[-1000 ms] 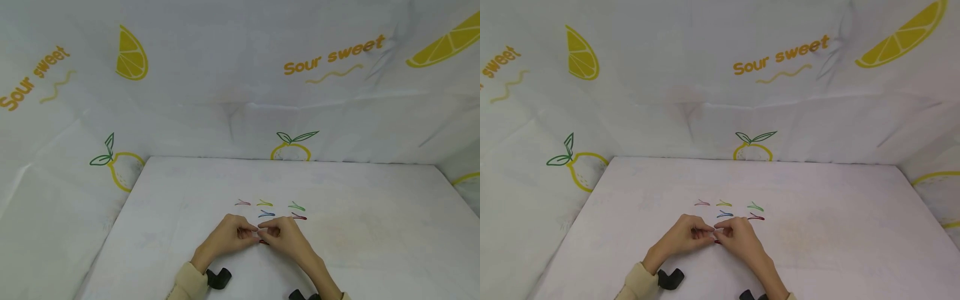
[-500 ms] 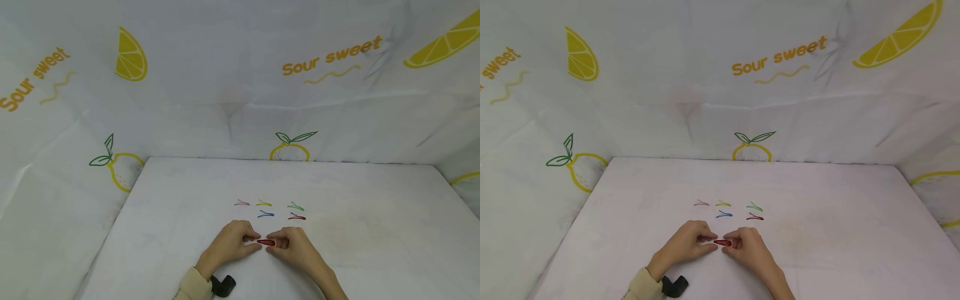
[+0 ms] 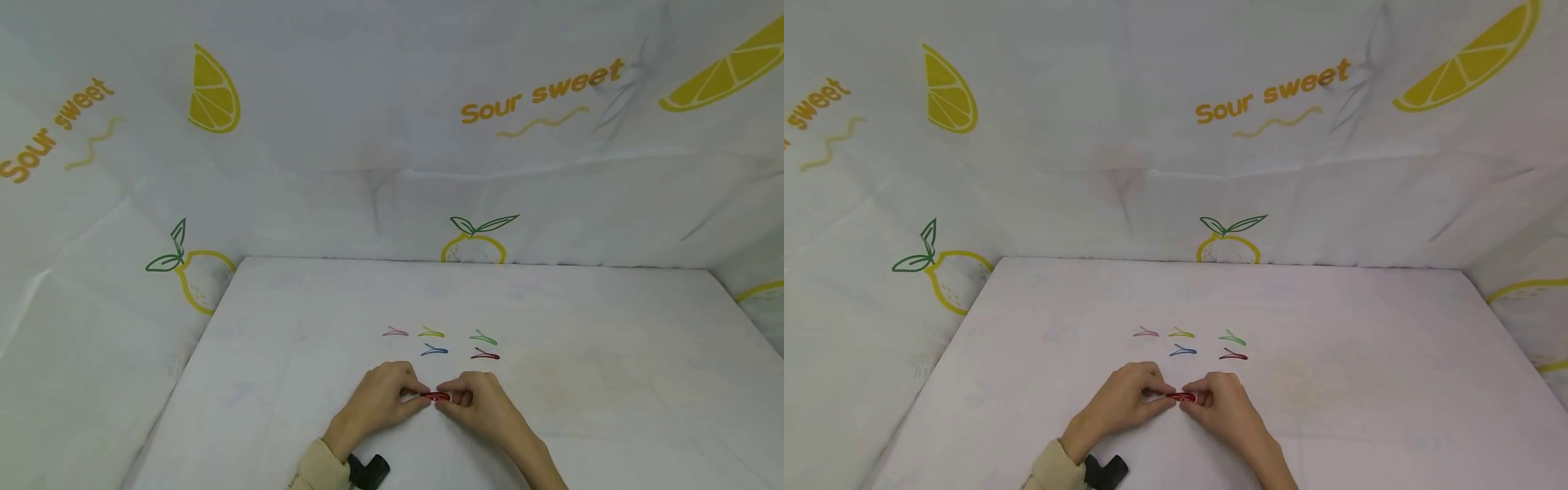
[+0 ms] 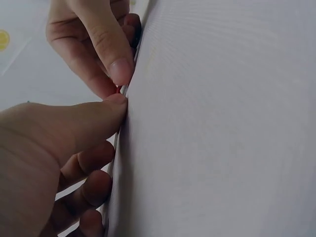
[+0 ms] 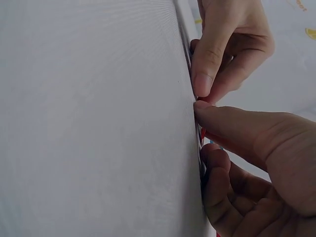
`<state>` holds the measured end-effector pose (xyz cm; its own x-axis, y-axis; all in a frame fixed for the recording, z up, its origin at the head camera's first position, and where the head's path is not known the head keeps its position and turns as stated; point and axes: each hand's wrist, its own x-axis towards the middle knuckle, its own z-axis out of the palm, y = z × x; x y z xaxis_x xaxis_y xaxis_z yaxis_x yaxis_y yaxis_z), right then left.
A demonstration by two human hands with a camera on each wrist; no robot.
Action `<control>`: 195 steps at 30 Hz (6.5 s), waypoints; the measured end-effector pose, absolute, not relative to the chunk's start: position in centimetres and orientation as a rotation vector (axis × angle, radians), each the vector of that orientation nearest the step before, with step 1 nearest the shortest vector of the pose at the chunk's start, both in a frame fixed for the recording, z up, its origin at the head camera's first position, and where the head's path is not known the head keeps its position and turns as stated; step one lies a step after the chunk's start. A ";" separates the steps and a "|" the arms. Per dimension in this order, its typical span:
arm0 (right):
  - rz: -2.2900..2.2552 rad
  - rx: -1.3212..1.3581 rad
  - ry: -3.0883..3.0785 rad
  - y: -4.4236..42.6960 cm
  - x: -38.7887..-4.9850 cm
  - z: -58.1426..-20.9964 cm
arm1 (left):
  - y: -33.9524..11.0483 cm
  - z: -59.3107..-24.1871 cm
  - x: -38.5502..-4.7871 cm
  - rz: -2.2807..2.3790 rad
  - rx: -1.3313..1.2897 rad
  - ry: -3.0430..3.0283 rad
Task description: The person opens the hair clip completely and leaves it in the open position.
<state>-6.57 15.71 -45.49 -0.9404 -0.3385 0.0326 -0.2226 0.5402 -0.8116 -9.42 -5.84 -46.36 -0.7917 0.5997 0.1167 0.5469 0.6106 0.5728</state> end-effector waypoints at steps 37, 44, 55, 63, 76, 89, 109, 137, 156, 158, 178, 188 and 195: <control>-1.421 -0.691 2.768 14.9 -6.9 -45.7 | -6.7 -45.6 -10.0 1.196 1.074 2.649; -1.539 -0.578 2.654 14.5 -7.2 -45.7 | -7.1 -45.5 -10.3 1.238 1.068 2.650; -1.754 -0.482 2.515 13.8 -7.6 -45.5 | -7.3 -45.2 -10.5 1.262 1.106 2.666; -1.778 -0.363 2.534 13.3 -7.7 -45.9 | -7.3 -45.1 -10.4 1.258 1.094 2.675; -1.789 -0.322 2.573 12.8 -7.9 -45.9 | -7.1 -45.0 -10.7 1.232 1.061 2.704; -1.766 -0.358 2.635 12.6 -8.0 -45.8 | -7.1 -45.1 -10.8 1.221 1.059 2.729; -1.769 -0.379 2.653 12.5 -7.8 -45.7 | -6.9 -44.9 -10.4 1.146 1.072 2.791; -1.248 -0.643 3.100 11.8 -9.1 -45.1 | -9.2 -45.0 -11.3 1.074 1.119 2.974; -1.176 -0.445 3.057 9.8 -11.0 -45.4 | -10.5 -46.4 -12.9 1.031 1.197 3.082; -1.153 -0.438 3.056 9.7 -11.1 -45.5 | -10.6 -46.5 -13.0 1.000 1.195 3.097; -1.105 -0.456 3.077 9.1 -11.6 -45.8 | -10.8 -47.7 -14.1 1.070 1.119 3.046; -1.110 -0.423 3.070 9.1 -11.5 -46.0 | -10.7 -47.7 -14.1 1.107 1.047 3.003; -1.093 -0.436 3.089 9.3 -11.2 -45.9 | -10.7 -47.5 -13.6 1.118 0.979 3.019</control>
<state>-11.24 9.29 -45.90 -0.9520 -0.1911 0.2392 -0.2990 0.7481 -0.5924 -13.59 -10.67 -47.54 -0.8078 0.4419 0.3901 0.5894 0.6148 0.5241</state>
